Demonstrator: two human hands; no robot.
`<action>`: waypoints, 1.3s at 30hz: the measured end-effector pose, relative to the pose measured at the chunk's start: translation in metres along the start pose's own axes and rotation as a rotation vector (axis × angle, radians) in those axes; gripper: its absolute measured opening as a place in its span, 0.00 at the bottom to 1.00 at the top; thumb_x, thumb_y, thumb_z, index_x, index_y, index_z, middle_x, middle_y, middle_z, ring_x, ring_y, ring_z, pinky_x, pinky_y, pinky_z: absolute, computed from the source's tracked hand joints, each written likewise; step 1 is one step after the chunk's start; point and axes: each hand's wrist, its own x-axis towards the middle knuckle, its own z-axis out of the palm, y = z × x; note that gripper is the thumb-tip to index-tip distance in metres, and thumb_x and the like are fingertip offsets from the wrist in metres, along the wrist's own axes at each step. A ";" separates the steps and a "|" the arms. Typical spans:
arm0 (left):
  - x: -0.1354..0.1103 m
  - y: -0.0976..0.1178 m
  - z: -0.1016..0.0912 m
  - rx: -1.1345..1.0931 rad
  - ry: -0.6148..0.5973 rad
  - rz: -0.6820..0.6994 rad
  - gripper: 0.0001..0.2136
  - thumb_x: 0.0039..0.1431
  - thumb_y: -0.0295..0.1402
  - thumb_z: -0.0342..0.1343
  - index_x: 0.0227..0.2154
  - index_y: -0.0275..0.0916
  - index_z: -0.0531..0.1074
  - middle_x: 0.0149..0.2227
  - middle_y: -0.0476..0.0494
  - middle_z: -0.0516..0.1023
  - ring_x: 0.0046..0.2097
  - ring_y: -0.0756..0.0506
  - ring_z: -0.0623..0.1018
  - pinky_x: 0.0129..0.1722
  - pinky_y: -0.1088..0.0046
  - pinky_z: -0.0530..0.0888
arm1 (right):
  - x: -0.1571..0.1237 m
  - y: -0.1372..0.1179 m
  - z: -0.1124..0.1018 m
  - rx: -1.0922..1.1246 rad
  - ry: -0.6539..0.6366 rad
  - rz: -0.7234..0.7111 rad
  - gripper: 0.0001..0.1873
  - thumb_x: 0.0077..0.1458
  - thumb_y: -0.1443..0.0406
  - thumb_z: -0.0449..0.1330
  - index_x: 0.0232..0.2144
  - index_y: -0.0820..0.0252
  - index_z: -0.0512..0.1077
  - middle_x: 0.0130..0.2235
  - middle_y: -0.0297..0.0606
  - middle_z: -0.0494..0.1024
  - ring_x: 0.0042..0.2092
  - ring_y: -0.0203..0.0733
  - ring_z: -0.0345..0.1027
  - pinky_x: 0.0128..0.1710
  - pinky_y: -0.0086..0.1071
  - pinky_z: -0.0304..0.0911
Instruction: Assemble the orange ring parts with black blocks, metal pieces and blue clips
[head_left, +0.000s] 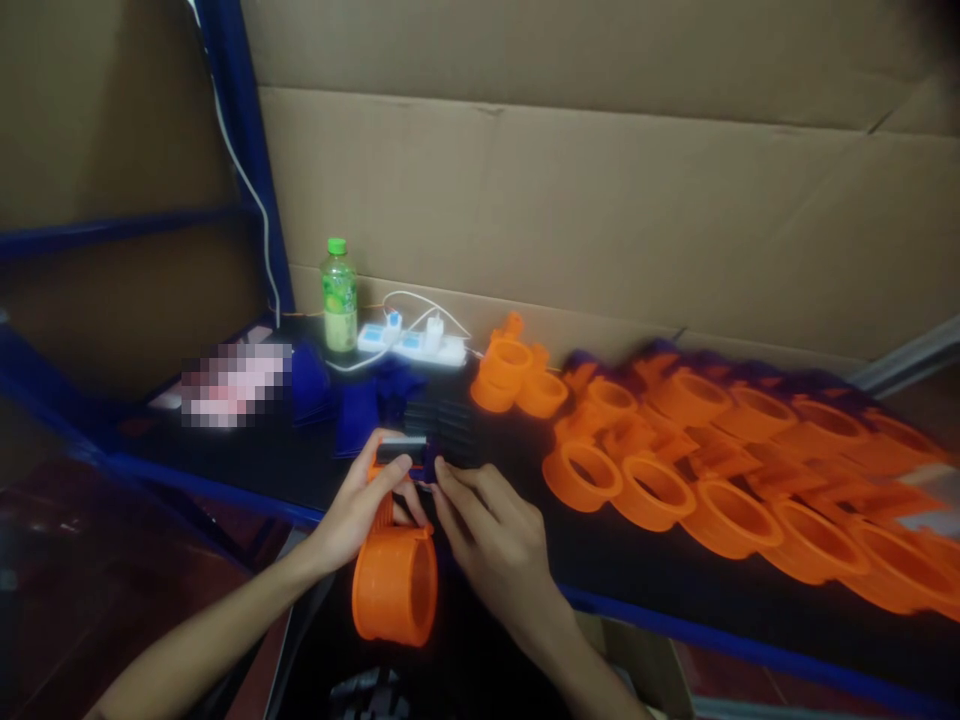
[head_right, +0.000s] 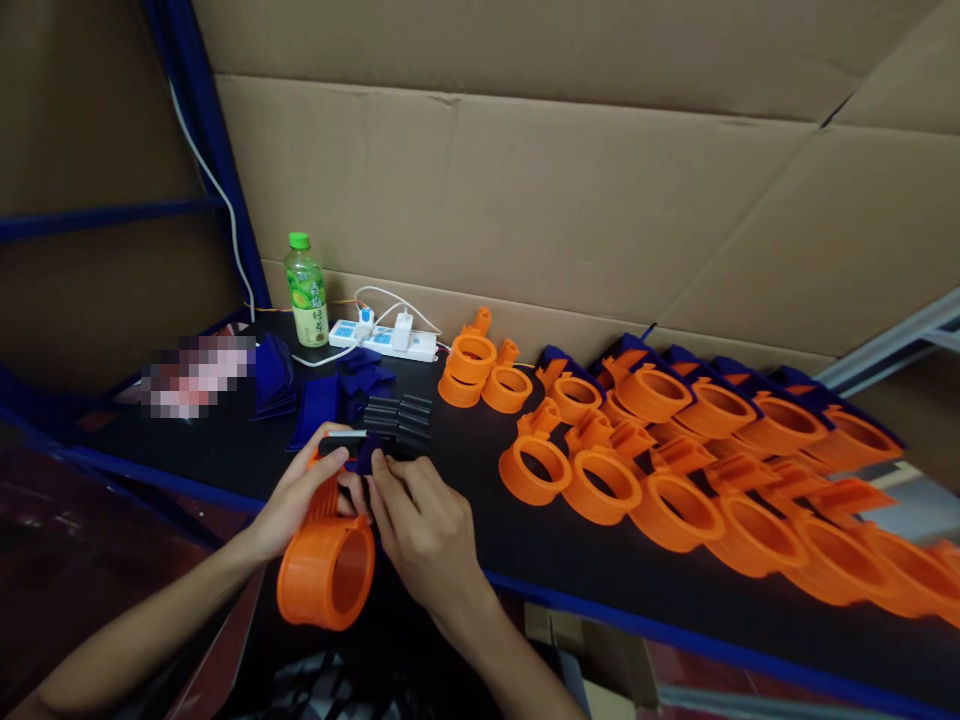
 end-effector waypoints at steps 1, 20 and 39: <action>0.000 0.000 0.000 0.005 -0.006 0.000 0.14 0.65 0.42 0.55 0.47 0.44 0.60 0.22 0.49 0.78 0.24 0.46 0.79 0.27 0.73 0.76 | 0.000 -0.001 -0.001 -0.004 -0.002 0.002 0.17 0.63 0.71 0.59 0.53 0.59 0.73 0.40 0.43 0.81 0.39 0.41 0.75 0.35 0.34 0.73; 0.000 -0.001 0.000 0.035 0.013 0.005 0.14 0.66 0.43 0.52 0.48 0.43 0.60 0.22 0.51 0.77 0.23 0.47 0.79 0.25 0.77 0.74 | 0.003 -0.003 -0.008 -0.072 -0.083 -0.005 0.13 0.64 0.72 0.58 0.50 0.64 0.75 0.40 0.40 0.80 0.39 0.38 0.72 0.34 0.31 0.68; 0.004 -0.005 -0.016 -0.308 -0.141 -0.284 0.20 0.65 0.50 0.50 0.42 0.35 0.71 0.23 0.39 0.81 0.22 0.43 0.80 0.21 0.75 0.73 | -0.004 -0.023 0.001 0.003 0.026 -0.009 0.27 0.64 0.73 0.57 0.64 0.59 0.64 0.39 0.43 0.77 0.39 0.39 0.73 0.36 0.31 0.72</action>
